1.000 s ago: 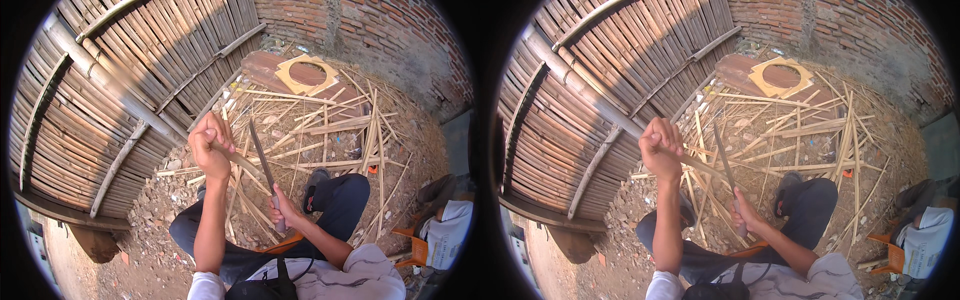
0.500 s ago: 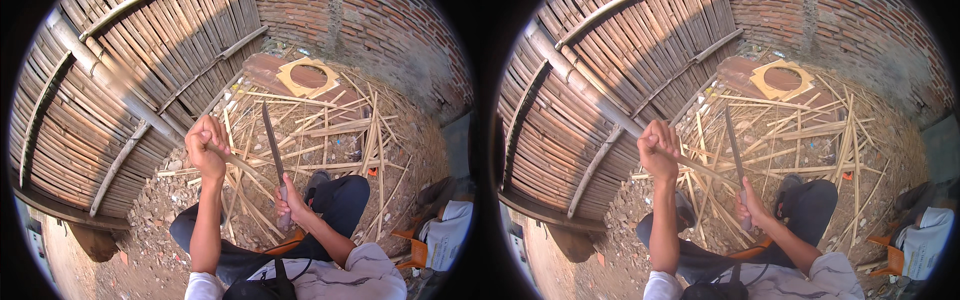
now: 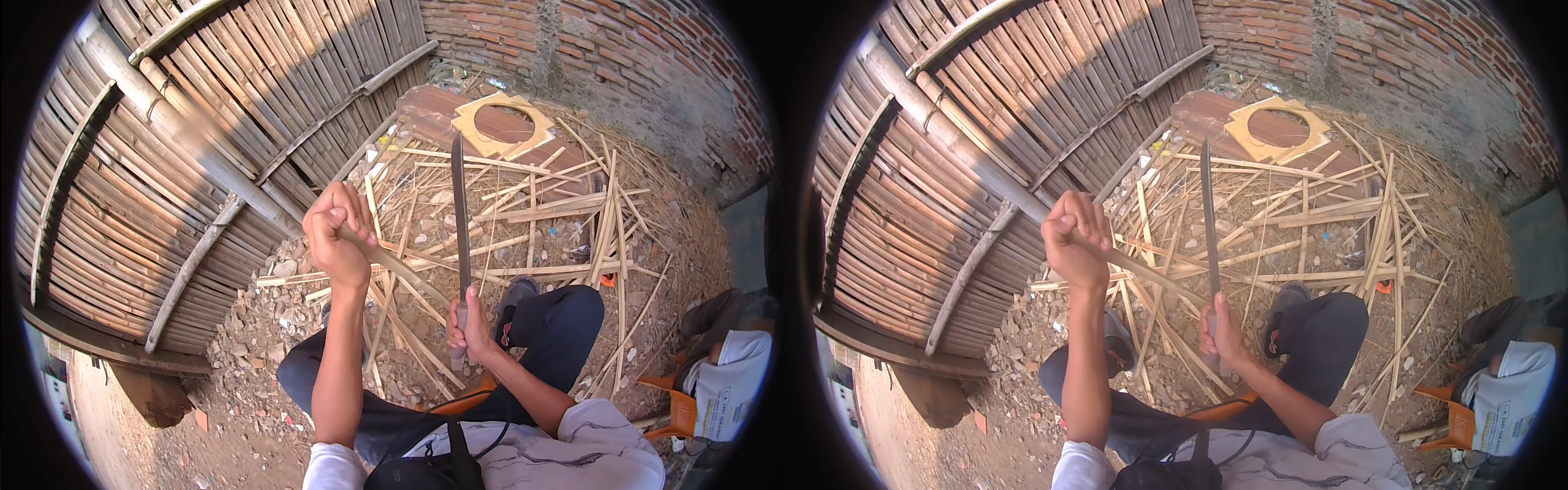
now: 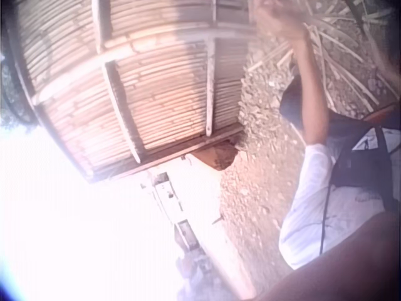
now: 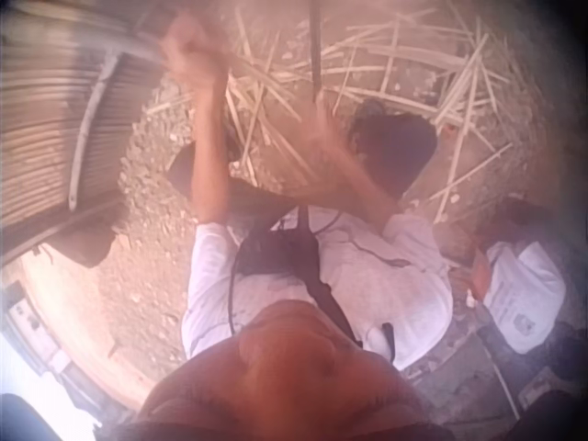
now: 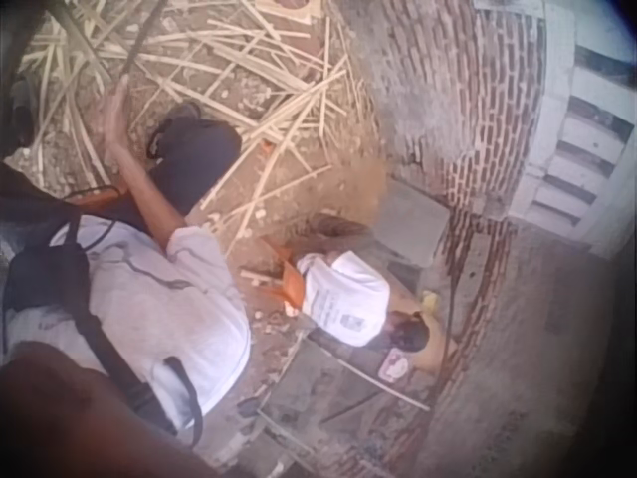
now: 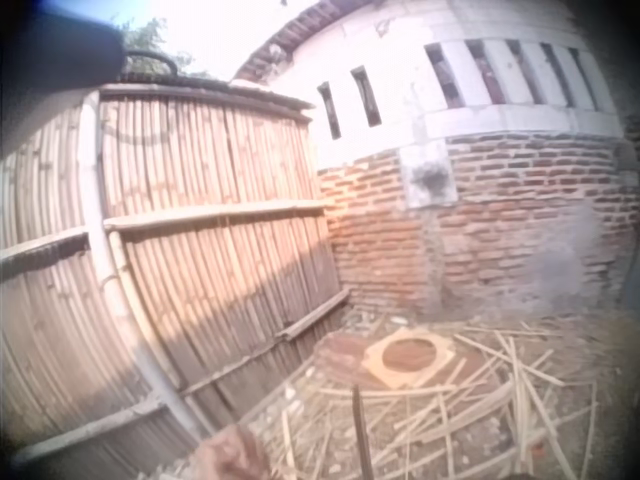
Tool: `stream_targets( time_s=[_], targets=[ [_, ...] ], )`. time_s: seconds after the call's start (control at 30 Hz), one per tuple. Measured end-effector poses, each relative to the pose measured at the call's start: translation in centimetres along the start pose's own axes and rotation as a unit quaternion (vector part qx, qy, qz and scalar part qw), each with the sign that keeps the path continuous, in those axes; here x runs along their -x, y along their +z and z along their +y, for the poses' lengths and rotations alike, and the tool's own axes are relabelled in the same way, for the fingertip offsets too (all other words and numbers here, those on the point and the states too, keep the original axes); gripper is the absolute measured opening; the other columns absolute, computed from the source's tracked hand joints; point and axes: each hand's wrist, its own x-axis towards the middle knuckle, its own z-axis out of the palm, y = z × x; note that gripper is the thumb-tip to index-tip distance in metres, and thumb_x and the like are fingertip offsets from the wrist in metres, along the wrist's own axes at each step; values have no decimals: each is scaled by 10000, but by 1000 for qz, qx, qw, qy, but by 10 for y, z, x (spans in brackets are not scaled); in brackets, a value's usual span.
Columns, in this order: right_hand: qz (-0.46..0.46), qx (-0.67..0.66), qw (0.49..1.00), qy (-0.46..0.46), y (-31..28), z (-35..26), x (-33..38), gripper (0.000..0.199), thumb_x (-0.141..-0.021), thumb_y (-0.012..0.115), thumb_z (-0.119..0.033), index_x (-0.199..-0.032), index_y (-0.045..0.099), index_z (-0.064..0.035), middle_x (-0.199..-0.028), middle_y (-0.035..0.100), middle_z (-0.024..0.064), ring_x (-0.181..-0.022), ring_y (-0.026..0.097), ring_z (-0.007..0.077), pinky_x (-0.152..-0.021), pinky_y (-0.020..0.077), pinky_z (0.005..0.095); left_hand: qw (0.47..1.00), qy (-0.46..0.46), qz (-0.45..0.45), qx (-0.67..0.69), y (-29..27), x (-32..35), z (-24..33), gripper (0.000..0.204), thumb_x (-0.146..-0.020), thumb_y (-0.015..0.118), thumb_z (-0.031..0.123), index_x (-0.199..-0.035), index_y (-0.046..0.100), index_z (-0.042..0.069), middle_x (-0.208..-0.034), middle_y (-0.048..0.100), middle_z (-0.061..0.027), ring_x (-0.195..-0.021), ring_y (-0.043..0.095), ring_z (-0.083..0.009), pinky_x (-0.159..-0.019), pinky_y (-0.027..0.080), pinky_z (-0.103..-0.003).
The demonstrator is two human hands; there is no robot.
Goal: The person sits on the ground and uses a machete to shave thin strips from a long wooden stick. They repeatedly draw the blade along the stick to remove shavings, occasionally inspecting the stick and repositioning it.
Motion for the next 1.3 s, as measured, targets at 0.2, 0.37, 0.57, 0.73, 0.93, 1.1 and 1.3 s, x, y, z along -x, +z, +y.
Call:
stream_targets(
  time_s=[0.2, 0.37, 0.57, 0.73, 0.93, 1.1, 1.3],
  targets=[
    [-15, -1, 989, 145, -3, -19, 7, 709, -988, 331, -772, -723, 413, -119, -476, 302, -31, -347, 286, 90, -392, 305, 278, 999, 5, 37, 0, -16, 1, 2, 264, -857, 411, 231, -633, 347, 106, -575, 336, -23, -472, 315, -130, -404, 313, -264],
    [-2, 28, 998, 56, -4, -1, -1, 711, -988, 332, -772, -728, 418, -116, -485, 309, -30, -348, 287, 92, -397, 309, 276, 1000, 1, 20, -4, -2, -2, 0, 263, -854, 410, 226, -632, 345, 103, -582, 338, -26, -474, 320, -137, -411, 317, -268],
    [-17, 29, 989, 147, -2, -13, 5, 694, -1023, 309, -720, -726, 419, -102, -489, 341, -12, -361, 314, 101, -387, 304, 280, 998, 16, 54, -15, -15, 0, 0, 245, -845, 387, 211, -627, 363, 103, -567, 335, -26, -471, 317, -129, -393, 305, -273],
    [0, 86, 995, -41, 7, -4, -2, 694, -1029, 317, -711, -719, 426, -100, -491, 348, -6, -367, 310, 102, -396, 305, 281, 999, 11, 27, -23, 3, -1, -2, 255, -843, 385, 208, -620, 358, 87, -573, 348, -38, -477, 328, -131, -405, 314, -273],
    [-20, 79, 987, 139, 12, -7, -1, 675, -1039, 329, -686, -721, 417, -97, -500, 342, -8, -370, 305, 105, -403, 318, 292, 998, 12, 33, -43, 7, 4, 2, 254, -837, 394, 215, -618, 350, 95, -574, 340, -33, -483, 328, -130, -405, 318, -272],
    [-11, 89, 992, 87, 18, -8, -4, 676, -1033, 345, -688, -718, 415, -94, -524, 338, -14, -382, 293, 108, -410, 313, 301, 999, 12, 29, -44, 17, 3, 0, 244, -826, 407, 204, -615, 354, 95, -574, 338, -26, -486, 329, -127, -403, 316, -270],
    [7, 124, 979, 159, -5, 23, -13, 659, -1043, 354, -659, -695, 409, -102, -528, 354, -12, -395, 320, 105, -400, 313, 296, 999, 5, 17, -40, 10, 2, -2, 258, -855, 385, 199, -643, 380, 52, -593, 369, -47, -490, 346, -129, -434, 329, -271]
  ],
)
